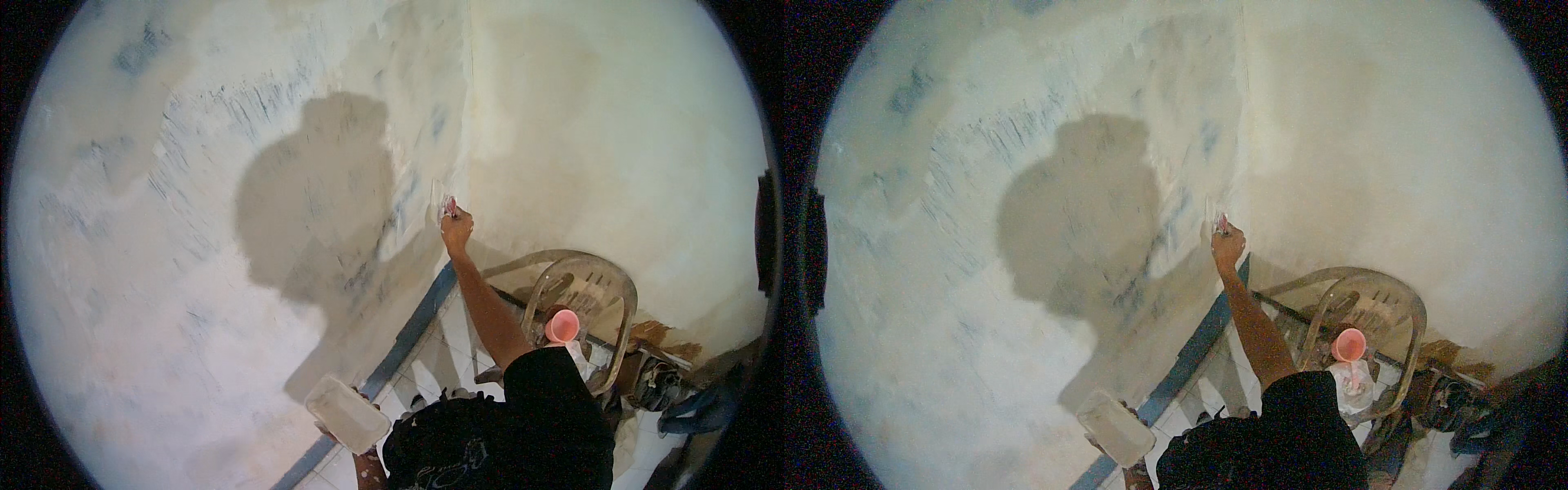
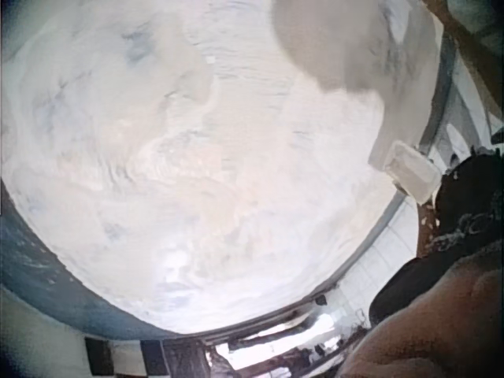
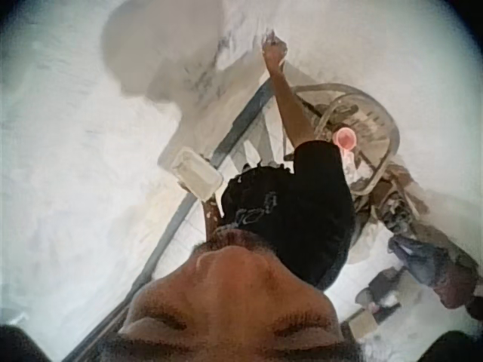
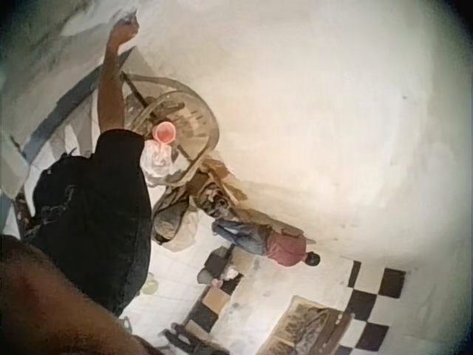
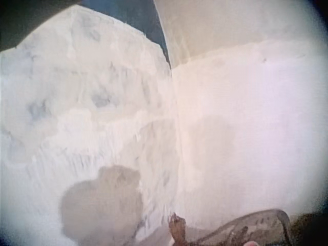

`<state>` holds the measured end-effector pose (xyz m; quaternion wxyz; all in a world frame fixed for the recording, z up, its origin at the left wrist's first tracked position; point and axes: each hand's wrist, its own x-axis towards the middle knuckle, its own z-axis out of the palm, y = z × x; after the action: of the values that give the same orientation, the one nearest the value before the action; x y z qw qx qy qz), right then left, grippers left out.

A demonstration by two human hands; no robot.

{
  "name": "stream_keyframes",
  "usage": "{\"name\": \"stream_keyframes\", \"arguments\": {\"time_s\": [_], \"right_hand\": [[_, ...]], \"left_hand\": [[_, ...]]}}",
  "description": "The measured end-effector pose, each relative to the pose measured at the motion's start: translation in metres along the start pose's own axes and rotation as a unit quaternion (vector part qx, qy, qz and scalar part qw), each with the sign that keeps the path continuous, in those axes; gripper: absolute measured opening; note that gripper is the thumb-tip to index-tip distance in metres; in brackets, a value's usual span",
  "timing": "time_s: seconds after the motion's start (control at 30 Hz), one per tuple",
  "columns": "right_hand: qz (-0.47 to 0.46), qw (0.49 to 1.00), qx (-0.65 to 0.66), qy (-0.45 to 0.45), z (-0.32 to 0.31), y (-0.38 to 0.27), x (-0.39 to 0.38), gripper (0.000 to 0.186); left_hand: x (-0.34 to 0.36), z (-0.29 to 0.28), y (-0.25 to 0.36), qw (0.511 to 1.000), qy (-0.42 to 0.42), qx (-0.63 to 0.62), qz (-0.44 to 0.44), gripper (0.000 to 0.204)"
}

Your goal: The person uses a putty knife to apply white plaster to a wall, smoothing it across the surface and picking up more plaster from a handheld tray.

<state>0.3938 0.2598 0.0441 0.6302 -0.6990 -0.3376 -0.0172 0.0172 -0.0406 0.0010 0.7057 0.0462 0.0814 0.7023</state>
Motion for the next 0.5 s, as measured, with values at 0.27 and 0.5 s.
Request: {"name": "stream_keyframes", "arguments": {"time_s": [0.27, 0.5], "right_hand": [[0.020, 0.996, 0.072, -0.052, 0.008, 0.005, 0.003, 0.012], [0.065, 0.993, 0.070, -0.076, 0.009, -0.027, -0.013, 0.010]], "left_hand": [[-0.026, 0.019, -0.014, 0.998, 0.019, -0.056, 0.029, 0.094], [-0.033, 0.021, -0.037, 0.991, 0.048, -0.080, 0.094, 0.092]]}}
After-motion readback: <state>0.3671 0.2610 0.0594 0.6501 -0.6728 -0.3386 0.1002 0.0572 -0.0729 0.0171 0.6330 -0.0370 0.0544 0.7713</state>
